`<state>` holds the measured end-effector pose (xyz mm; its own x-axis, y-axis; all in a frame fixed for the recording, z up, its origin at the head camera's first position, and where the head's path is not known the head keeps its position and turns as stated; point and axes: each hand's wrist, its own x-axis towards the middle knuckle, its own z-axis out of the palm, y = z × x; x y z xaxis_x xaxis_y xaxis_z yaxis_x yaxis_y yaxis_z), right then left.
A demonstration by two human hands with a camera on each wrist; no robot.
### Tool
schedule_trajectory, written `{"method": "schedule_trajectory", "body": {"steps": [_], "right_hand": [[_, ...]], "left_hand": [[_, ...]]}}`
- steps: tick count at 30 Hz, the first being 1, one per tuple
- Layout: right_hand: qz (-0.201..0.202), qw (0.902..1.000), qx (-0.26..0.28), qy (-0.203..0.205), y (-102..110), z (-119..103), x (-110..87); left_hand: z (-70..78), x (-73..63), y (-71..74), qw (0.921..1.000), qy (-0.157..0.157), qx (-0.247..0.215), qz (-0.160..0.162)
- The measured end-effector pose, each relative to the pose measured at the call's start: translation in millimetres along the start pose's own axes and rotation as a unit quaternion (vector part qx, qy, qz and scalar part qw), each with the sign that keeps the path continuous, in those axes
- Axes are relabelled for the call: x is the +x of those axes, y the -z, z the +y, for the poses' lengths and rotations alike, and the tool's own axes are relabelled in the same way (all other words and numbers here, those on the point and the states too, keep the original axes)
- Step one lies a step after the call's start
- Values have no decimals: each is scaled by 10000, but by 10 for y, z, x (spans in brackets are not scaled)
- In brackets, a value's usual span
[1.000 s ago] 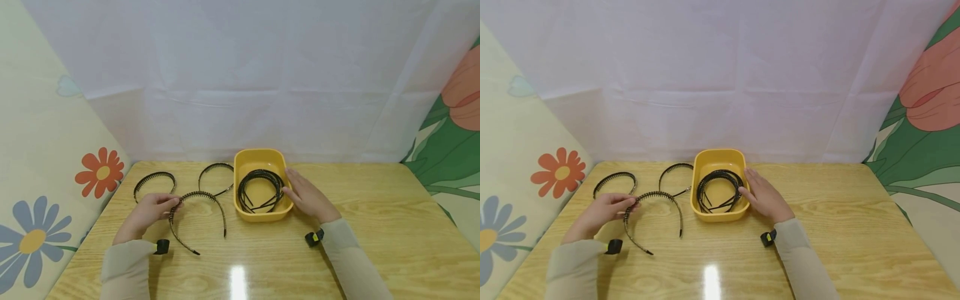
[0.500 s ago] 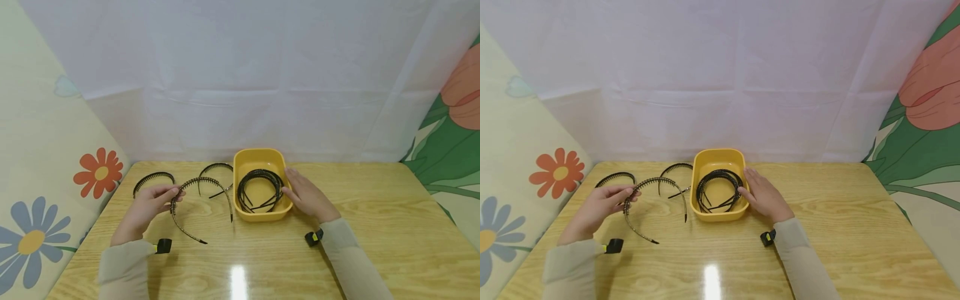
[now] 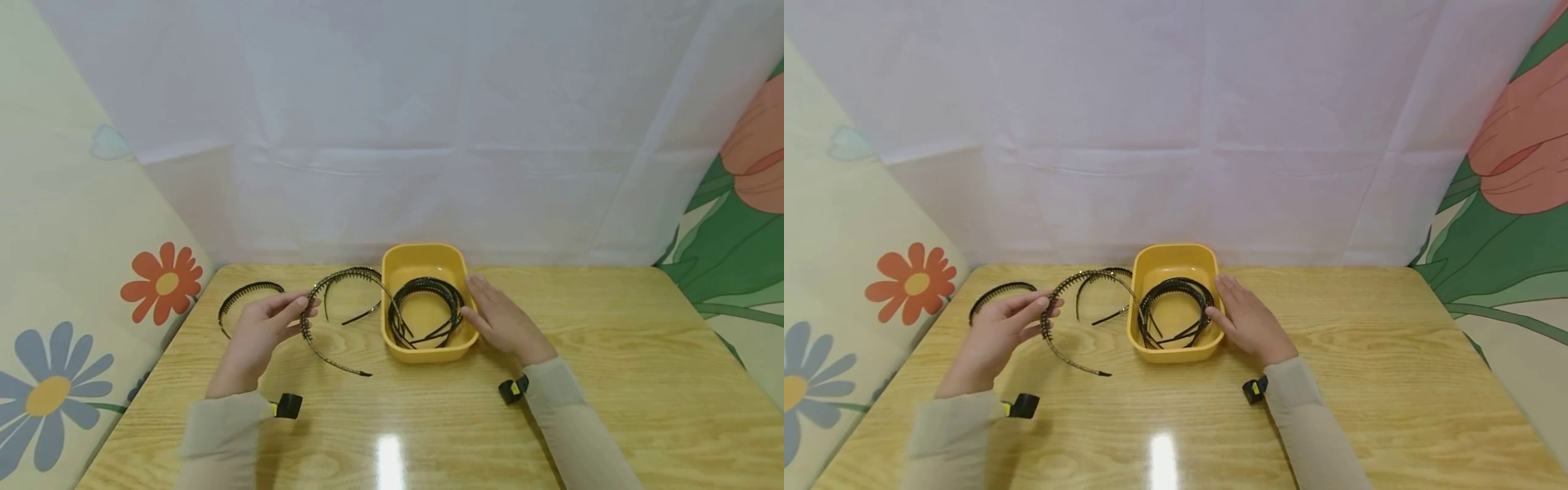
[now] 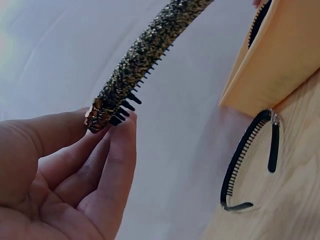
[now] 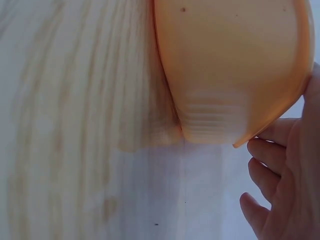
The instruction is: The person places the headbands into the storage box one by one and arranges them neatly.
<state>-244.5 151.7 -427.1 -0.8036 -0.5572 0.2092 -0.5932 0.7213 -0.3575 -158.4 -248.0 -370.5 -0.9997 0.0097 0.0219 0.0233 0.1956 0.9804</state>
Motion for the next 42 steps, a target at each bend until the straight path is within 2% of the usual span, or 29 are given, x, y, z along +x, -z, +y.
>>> {"method": "schedule_trajectory", "body": {"steps": [9, 17, 23, 31, 36, 42], "right_hand": [[24, 9999, -79, 74, -8, 17, 3], [43, 9999, -53, 105, -11, 26, 2], [40, 9999, -54, 84, -13, 32, -5], [52, 9999, 34, 101, 0, 10, -6], [61, 9999, 27, 86, -5, 6, -13], [38, 10000, -5, 33, 15, 3, -22]], "left_hand": [[-7, 35, -130, 9977, -106, -651, 144], [-10, 58, -273, 9939, 67, -1075, 256], [-57, 106, -408, 9877, 219, -1510, 348], [-141, 177, -644, 9749, 459, -2102, 564], [-190, 206, -757, 9743, 382, -2120, 655], [-190, 258, -852, 9775, 339, -1925, 786]]}}
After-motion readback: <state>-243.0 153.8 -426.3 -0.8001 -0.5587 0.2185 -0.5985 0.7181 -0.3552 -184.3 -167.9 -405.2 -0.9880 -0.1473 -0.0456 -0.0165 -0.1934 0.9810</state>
